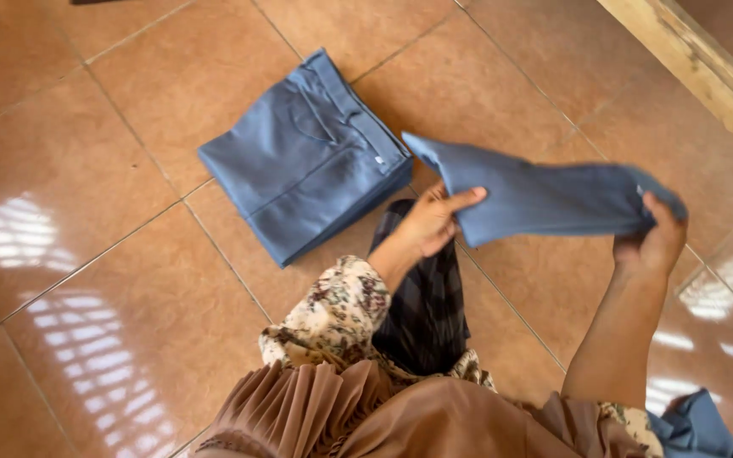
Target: Folding blue trousers and stacking them neatly on the floor.
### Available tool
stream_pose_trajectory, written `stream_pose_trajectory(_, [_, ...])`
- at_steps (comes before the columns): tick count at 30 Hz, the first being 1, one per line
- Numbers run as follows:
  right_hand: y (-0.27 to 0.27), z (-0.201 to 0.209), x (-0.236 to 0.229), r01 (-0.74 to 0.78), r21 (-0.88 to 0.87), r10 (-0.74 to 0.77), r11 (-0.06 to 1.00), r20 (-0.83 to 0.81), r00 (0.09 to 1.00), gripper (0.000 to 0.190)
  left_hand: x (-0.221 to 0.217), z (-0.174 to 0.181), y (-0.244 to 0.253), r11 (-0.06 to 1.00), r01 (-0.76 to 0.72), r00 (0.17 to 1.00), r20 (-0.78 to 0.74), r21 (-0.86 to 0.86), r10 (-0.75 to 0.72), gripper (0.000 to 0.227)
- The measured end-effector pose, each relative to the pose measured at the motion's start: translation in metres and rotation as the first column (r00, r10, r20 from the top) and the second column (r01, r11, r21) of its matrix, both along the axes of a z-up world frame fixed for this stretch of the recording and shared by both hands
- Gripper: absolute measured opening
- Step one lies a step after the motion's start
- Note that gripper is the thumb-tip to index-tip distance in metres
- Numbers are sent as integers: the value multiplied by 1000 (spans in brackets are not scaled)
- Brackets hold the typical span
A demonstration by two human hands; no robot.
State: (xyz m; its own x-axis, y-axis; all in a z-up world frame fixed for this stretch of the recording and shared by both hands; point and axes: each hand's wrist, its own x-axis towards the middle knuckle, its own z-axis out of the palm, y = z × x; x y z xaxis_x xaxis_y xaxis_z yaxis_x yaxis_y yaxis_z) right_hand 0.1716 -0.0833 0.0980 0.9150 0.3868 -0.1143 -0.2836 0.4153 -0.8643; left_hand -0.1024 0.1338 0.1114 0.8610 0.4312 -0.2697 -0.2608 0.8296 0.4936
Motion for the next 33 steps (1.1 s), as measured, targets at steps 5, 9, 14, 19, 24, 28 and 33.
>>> stream_pose_trajectory(5, [166, 55, -36, -164, 121, 171, 979, -48, 984, 44, -107, 68, 86, 951, -232, 972, 3, 206, 236, 52])
stream_pose_trajectory(9, [284, -11, -76, -314, 43, 316, 948, -35, 948, 60, -194, 41, 117, 826, -410, 833, -211, 386, 512, 47])
stream_pose_trajectory(14, [328, -120, -171, -381, -276, 347, 883, -165, 923, 63, -268, -133, 141, 839, -369, 609, -578, 400, 544, 84])
stream_pose_trajectory(19, [324, -141, -181, -391, -416, 356, 821, -162, 920, 65, -283, -218, 143, 818, -421, 517, -638, 392, 571, 86])
stream_pose_trajectory(24, [323, -151, -176, -353, -457, 349, 817, -96, 932, 62, -284, -214, 137, 805, -428, 504, -630, 411, 591, 86])
stream_pose_trajectory(28, [318, -164, -175, -293, -541, 322, 788, -43, 946, 59, -282, -194, 123, 802, -426, 501, -629, 419, 594, 86])
stream_pose_trajectory(33, [306, -138, -187, 213, -875, 600, 434, 457, 656, 61, -287, -188, 125, 453, -20, 74, -450, 891, 890, 84])
